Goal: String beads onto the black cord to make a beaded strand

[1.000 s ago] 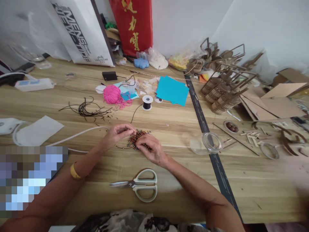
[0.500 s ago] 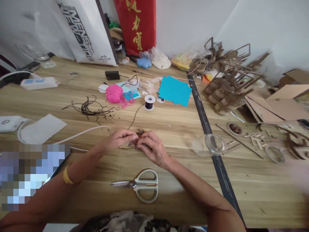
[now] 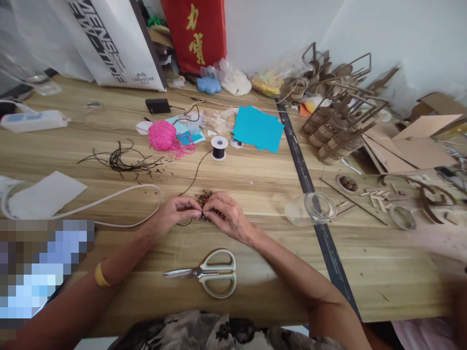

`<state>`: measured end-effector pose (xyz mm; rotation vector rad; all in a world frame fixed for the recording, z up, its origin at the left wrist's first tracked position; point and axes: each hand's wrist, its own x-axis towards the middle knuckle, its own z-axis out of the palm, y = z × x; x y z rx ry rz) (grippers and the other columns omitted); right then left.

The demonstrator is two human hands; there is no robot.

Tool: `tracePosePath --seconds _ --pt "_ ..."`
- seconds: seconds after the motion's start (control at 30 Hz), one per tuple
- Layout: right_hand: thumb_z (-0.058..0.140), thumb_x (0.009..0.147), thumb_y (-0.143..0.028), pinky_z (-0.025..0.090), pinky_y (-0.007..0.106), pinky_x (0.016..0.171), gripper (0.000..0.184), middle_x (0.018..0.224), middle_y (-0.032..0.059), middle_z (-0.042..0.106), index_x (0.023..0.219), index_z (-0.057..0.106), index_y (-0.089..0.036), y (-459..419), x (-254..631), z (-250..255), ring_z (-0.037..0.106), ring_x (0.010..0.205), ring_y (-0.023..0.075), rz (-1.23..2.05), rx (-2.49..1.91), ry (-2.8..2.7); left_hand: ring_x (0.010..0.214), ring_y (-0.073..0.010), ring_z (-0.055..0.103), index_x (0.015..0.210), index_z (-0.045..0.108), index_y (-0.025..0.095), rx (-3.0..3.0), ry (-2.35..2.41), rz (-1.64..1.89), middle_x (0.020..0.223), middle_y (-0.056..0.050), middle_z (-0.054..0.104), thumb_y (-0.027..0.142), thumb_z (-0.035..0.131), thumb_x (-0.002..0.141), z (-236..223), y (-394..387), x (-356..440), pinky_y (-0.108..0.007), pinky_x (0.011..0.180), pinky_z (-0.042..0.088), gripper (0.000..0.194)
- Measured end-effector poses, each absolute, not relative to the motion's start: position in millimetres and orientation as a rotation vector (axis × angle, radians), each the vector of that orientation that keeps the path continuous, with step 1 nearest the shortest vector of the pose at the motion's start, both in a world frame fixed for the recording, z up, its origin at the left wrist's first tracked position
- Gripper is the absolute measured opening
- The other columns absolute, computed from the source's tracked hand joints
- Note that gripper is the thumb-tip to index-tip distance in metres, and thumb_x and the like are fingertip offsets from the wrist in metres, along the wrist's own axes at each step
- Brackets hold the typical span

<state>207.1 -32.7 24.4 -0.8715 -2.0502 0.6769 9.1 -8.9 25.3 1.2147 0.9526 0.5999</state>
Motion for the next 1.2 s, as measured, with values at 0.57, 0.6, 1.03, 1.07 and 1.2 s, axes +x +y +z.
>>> tracePosePath --seconds 0.57,0.6,1.03,1.07,1.2 --pt "0.055 0.090 -0.023 0.050 0.034 0.079 0.009 0.090 0.0075 0.061 0.095 0.060 -0.018 -34.9 201.6 25.1 0.057 0.088 0.0176 0.729 -0.824 -2.068 0.059 -0.0104 0.054 0.071 0.065 0.011 1.390 0.878 0.596 0.063 -0.001 0.064 0.030 0.072 0.067 19.7 -5.8 -0.3 -0.022 0.058 0.042 0.020" --pt "0.055 0.090 -0.022 0.050 0.034 0.080 0.009 0.090 0.0077 0.061 0.095 0.060 -0.018 -34.1 202.5 23.7 0.057 0.089 0.0178 0.712 -0.825 -2.079 0.059 -0.0105 0.054 0.070 0.065 0.011 1.390 0.895 0.616 0.063 -0.001 0.063 0.030 0.072 0.067 19.5 -5.3 -1.4 -0.022 0.058 0.042 0.020" --pt "0.056 0.087 -0.023 0.045 0.039 0.080 0.012 0.091 0.0085 0.057 0.095 0.061 -0.018 -26.2 215.7 -10.4 0.051 0.088 0.0203 0.303 -0.735 -2.375 0.057 -0.0097 0.051 0.066 0.059 0.012 1.409 0.968 0.774 0.059 0.001 0.058 0.032 0.069 0.070 13.3 1.3 -7.2 -0.022 0.058 0.042 0.022" --pt "0.056 0.087 -0.023 0.044 0.040 0.080 0.012 0.090 0.0082 0.057 0.096 0.061 -0.018 -26.2 214.9 -10.5 0.051 0.088 0.0205 0.293 -0.721 -2.391 0.057 -0.0095 0.050 0.066 0.059 0.012 1.415 0.968 0.771 0.059 0.001 0.057 0.032 0.069 0.070 12.4 1.3 -7.0 -0.022 0.057 0.042 0.022" --pt "0.054 0.087 -0.024 0.043 0.040 0.080 0.012 0.088 0.0076 0.056 0.095 0.062 -0.019 -25.8 212.4 -10.7 0.050 0.086 0.0203 0.281 -0.715 -2.430 0.058 -0.0094 0.050 0.068 0.059 0.012 1.422 0.969 0.757 0.061 0.001 0.057 0.031 0.068 0.071 7.3 1.4 -6.2 -0.021 0.058 0.041 0.021"
